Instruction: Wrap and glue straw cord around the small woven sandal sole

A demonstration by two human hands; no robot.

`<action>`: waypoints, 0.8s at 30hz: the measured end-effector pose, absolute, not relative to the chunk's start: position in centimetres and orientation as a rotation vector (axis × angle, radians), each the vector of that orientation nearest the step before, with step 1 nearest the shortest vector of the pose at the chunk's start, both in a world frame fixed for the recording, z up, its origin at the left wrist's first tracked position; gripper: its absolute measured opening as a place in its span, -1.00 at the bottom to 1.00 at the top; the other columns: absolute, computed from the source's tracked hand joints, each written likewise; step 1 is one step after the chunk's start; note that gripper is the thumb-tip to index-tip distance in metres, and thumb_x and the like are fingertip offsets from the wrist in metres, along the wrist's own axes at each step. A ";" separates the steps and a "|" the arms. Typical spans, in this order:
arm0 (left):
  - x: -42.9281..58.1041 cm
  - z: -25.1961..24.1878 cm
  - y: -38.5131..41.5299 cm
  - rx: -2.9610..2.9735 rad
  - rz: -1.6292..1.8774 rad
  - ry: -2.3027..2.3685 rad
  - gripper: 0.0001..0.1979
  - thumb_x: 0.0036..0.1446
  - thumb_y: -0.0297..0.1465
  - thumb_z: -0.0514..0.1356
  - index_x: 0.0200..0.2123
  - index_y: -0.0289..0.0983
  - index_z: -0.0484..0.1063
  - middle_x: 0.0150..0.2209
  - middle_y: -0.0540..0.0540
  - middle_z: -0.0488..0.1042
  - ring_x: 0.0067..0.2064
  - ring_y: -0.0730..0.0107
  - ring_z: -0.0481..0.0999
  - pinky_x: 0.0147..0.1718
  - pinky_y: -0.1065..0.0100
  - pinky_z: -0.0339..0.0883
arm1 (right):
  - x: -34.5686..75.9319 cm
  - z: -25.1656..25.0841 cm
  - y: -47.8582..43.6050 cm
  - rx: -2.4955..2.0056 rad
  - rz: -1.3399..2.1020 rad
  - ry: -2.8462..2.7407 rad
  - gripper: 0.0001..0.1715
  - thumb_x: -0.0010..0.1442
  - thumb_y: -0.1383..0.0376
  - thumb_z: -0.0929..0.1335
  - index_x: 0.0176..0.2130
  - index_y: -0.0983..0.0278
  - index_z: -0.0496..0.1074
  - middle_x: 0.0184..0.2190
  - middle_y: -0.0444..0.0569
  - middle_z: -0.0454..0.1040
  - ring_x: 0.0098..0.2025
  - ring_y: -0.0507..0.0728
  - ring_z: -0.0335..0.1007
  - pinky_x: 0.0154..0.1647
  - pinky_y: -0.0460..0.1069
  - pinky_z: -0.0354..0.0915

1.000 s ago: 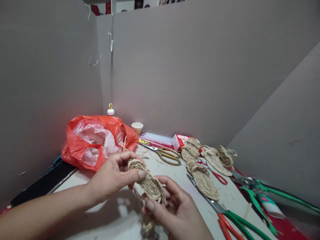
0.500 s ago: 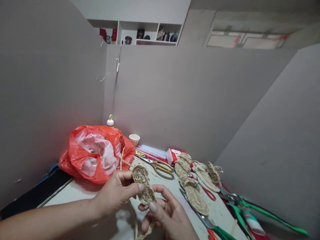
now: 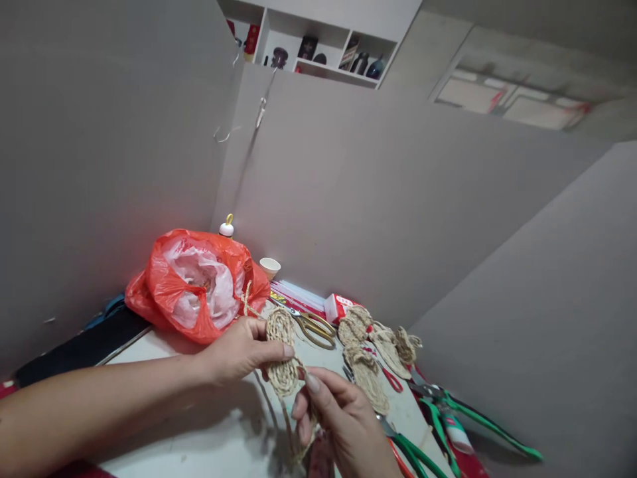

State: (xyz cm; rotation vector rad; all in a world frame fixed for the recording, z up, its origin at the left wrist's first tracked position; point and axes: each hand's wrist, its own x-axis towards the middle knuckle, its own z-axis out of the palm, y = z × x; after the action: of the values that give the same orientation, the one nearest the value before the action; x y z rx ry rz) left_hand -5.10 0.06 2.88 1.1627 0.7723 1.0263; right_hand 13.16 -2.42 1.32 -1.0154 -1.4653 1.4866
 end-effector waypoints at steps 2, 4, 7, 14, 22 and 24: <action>-5.1 3.2 0.1 1.179 1.052 0.793 -0.76 -0.12 -0.28 0.34 -0.52 -0.38 0.52 -0.60 -0.01 0.43 -0.58 0.54 0.26 -0.55 0.45 0.10 | 13.4 1.9 -2.2 -1.095 1.352 -1.703 -0.50 0.27 -0.05 0.28 -0.21 0.32 0.49 -0.50 -0.05 0.53 -0.59 0.01 0.39 -0.50 -0.08 0.32; -5.1 3.0 0.5 1.171 1.092 0.843 -0.77 -0.14 -0.29 0.33 -0.55 -0.37 0.49 -0.61 -0.01 0.42 -0.59 0.52 0.29 -0.56 0.44 0.13 | 13.9 2.2 -2.0 -1.193 1.210 -1.829 -0.47 0.29 -0.04 0.23 -0.07 0.32 0.43 -0.37 0.04 0.57 -0.45 0.09 0.50 -0.39 -0.01 0.39; -5.3 1.7 2.0 1.134 1.153 0.928 -0.80 -0.15 -0.32 0.33 -0.58 -0.34 0.45 -0.64 0.03 0.39 -0.59 0.51 0.30 -0.57 0.45 0.16 | 15.8 2.3 -2.2 -1.379 0.975 -1.842 -0.38 0.25 -0.03 0.24 0.11 0.34 0.30 -0.13 0.16 0.54 -0.17 0.20 0.51 -0.13 0.09 0.39; -6.0 -3.1 5.6 1.095 1.184 1.084 -0.89 0.10 -0.41 0.27 -0.36 -0.36 0.46 -0.41 0.00 0.49 -0.43 0.46 0.45 -0.44 0.42 0.34 | 21.2 0.4 -8.0 -1.905 0.592 -2.066 -0.55 0.04 0.18 0.33 -0.11 0.37 0.50 -0.08 0.34 0.53 -0.01 0.46 0.43 0.02 0.30 0.25; -6.2 -4.3 5.7 1.165 1.085 1.130 -0.67 0.24 -0.30 0.18 0.04 -0.30 0.37 0.02 -0.17 0.43 -0.06 0.18 0.49 -0.12 0.09 0.44 | 18.1 0.1 -11.4 -1.940 0.641 -2.262 -0.32 0.02 0.30 0.31 0.15 0.36 0.36 0.11 0.21 0.45 0.11 0.32 0.38 0.11 0.12 0.26; -6.3 -4.3 5.7 1.174 1.089 1.135 -0.66 0.24 -0.30 0.18 0.04 -0.30 0.37 0.03 -0.17 0.43 -0.06 0.18 0.49 -0.12 0.08 0.44 | 17.2 0.3 -11.9 -1.949 0.607 -2.288 -0.34 0.03 0.32 0.29 0.15 0.32 0.36 0.09 0.18 0.46 0.09 0.30 0.40 0.08 0.11 0.28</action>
State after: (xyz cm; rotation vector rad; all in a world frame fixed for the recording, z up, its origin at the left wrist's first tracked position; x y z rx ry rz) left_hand -6.32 5.73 -4.34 1.1742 1.1352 1.0889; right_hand 17.24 -11.93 0.32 -1.9492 -2.2885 0.6069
